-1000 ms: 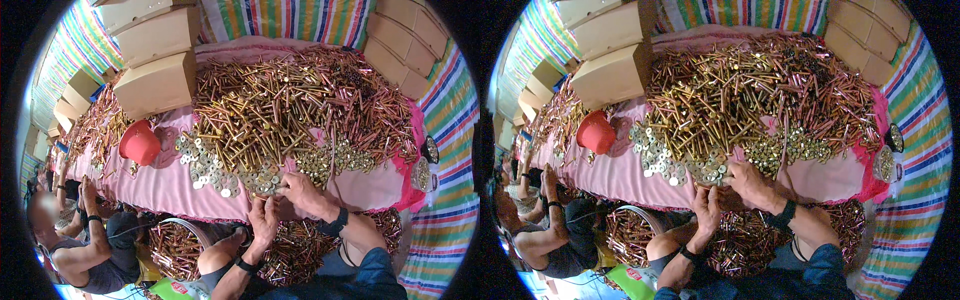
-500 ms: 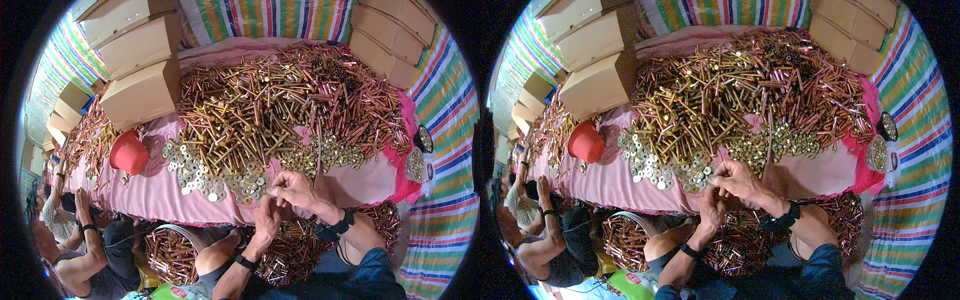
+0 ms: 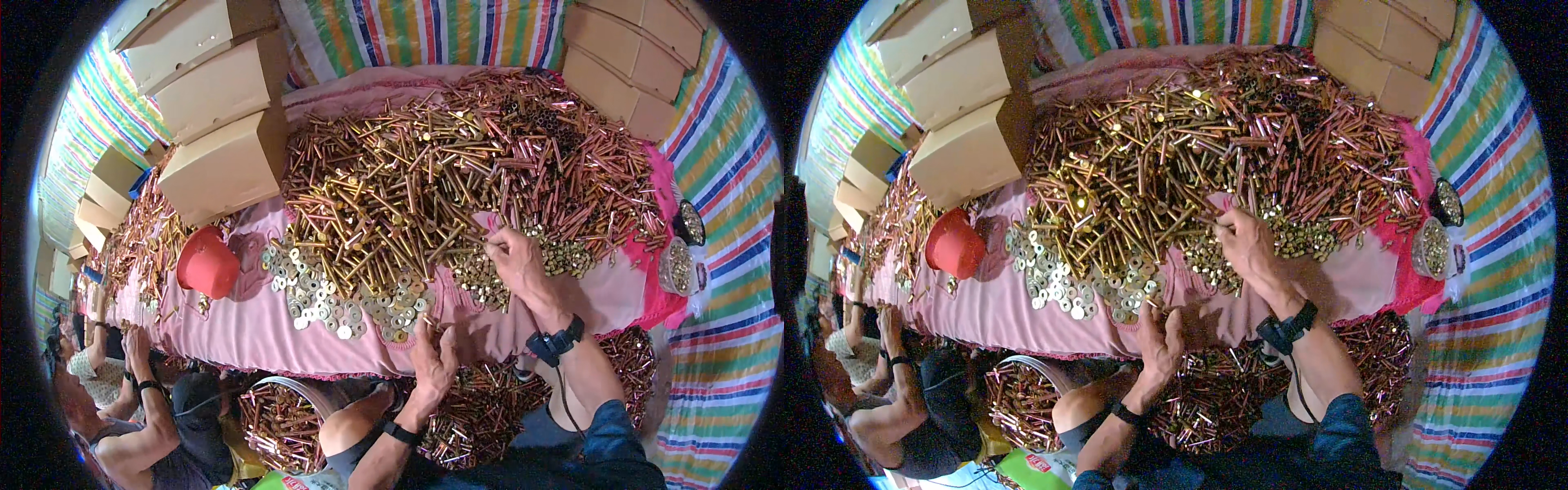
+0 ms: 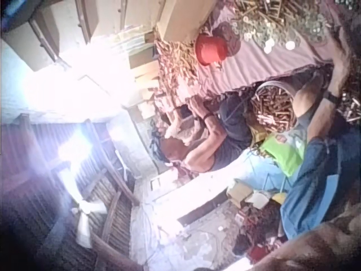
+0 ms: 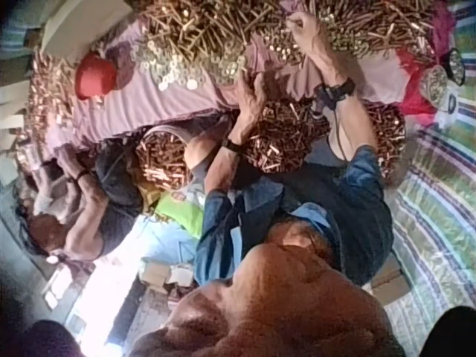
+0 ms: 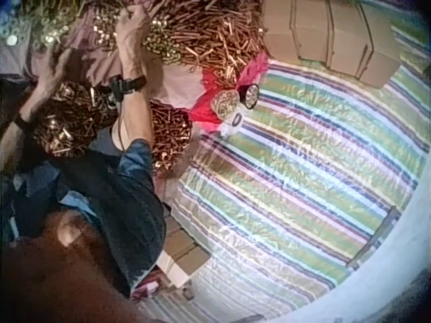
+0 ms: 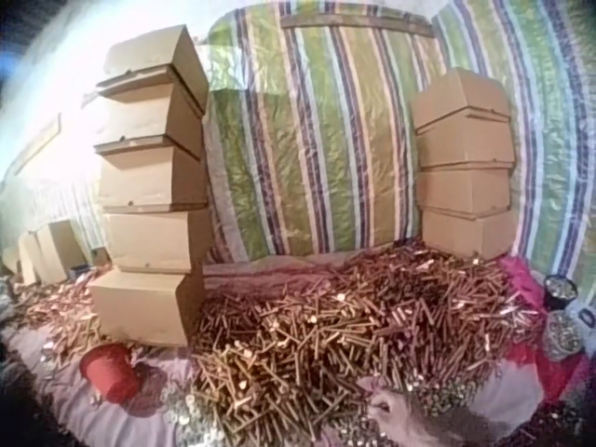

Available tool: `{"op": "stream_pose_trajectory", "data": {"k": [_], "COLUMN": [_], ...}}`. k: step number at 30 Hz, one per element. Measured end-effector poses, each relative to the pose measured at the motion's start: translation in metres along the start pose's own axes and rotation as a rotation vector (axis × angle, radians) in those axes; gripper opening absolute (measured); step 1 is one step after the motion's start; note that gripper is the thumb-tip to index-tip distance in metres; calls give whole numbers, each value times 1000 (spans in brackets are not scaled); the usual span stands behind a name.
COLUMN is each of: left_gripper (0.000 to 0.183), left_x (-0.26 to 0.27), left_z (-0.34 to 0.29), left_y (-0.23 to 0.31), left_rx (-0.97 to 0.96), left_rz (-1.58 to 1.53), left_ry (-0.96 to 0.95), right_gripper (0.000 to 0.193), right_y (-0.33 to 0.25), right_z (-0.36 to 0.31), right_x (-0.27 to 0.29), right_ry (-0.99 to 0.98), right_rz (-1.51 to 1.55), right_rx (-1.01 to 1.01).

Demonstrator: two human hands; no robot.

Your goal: Assembling small metal components by inserting a cylindrical part and a metal washer into a casing.

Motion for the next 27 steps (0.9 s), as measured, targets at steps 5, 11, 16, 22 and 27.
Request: {"op": "stream_pose_trajectory", "data": {"k": [5,11,16,22,27], "left_gripper": [20,17,24,24,22], "left_x": [2,1,1,1,4], "left_z": [1,0,0,-1,0], "left_y": [9,6,12,13,10], "left_rx": [206,-100,-78,-13,51], "left_rz": [55,108,108,42,46], "left_ry": [-110,-74,-122,-104,-90], "right_gripper": [15,14,24,15,10], "right_y": [25,12,-23,-27,-22], "right_z": [11,20,40,52,47], "right_x": [6,-22,-55,-86,-77], "right_ry": [80,98,179,247,240], "right_rz": [11,-20,-115,-180,-8], "right_rx": [39,154,269,336,306]}}
Point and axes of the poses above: each hand's wrist, its own z-axis towards the middle knuckle, its own x-axis out of the back of the hand, y = z × x, the point moved 1 cm from there along z, towards the middle knuckle, and after that the axes turned 6 degrees about -z, right-handed, at the moved point
